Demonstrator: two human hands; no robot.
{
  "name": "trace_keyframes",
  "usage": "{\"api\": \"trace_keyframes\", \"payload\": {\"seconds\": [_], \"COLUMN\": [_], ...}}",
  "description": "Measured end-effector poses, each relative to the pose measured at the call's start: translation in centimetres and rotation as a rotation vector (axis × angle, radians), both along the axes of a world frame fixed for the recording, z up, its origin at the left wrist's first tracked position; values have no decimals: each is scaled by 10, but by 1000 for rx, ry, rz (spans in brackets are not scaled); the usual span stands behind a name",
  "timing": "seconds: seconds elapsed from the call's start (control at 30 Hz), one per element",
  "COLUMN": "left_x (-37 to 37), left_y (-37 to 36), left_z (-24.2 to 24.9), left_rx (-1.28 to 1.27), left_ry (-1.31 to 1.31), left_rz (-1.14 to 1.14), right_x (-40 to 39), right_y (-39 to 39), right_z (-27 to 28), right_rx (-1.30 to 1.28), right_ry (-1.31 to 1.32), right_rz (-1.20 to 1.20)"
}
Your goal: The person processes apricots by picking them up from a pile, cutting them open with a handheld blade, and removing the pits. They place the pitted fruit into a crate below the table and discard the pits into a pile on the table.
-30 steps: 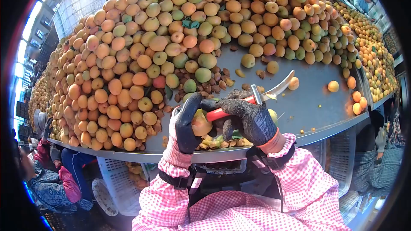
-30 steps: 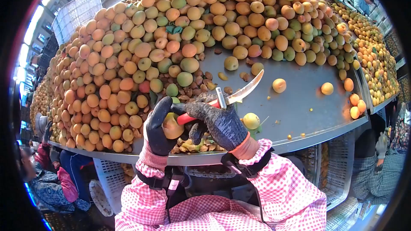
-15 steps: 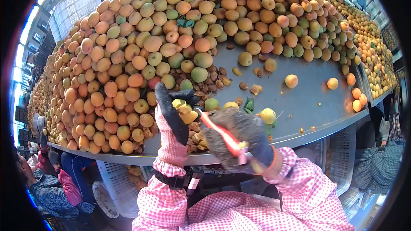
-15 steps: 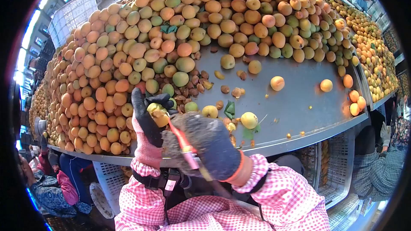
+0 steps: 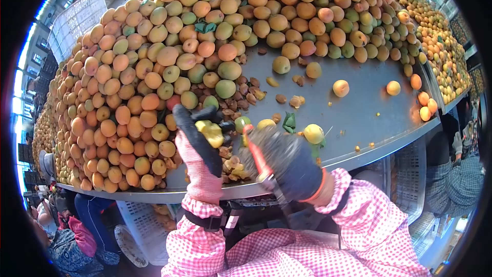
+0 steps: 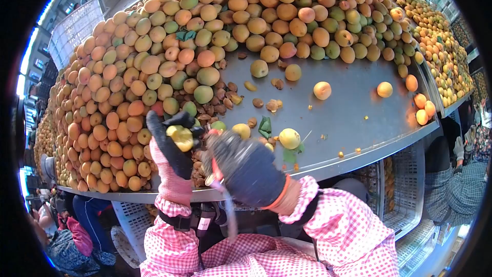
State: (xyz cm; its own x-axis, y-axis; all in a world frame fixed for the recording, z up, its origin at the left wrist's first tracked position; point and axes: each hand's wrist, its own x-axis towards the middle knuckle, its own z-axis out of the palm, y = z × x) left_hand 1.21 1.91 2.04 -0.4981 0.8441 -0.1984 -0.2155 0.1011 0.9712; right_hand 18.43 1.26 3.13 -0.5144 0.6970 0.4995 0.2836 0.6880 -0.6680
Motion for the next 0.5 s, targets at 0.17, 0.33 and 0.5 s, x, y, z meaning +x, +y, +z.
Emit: {"api": "trace_keyframes", "payload": {"seconds": [0.17,0.33,0.5], "left_x": [-13,-86,-140], "left_y": [-3,-70,-148], "left_z": [13,24,72], "left_rx": [56,273,0], "left_ry": [-44,609,313], "left_rz": [58,98,132], "right_x": [33,107,182], "right_y": [26,48,52], "right_z": [33,54,36], "right_rx": [-801,-518,-458], "right_ry": [333,634,616], "right_rz": [-362,-750,-915]}}
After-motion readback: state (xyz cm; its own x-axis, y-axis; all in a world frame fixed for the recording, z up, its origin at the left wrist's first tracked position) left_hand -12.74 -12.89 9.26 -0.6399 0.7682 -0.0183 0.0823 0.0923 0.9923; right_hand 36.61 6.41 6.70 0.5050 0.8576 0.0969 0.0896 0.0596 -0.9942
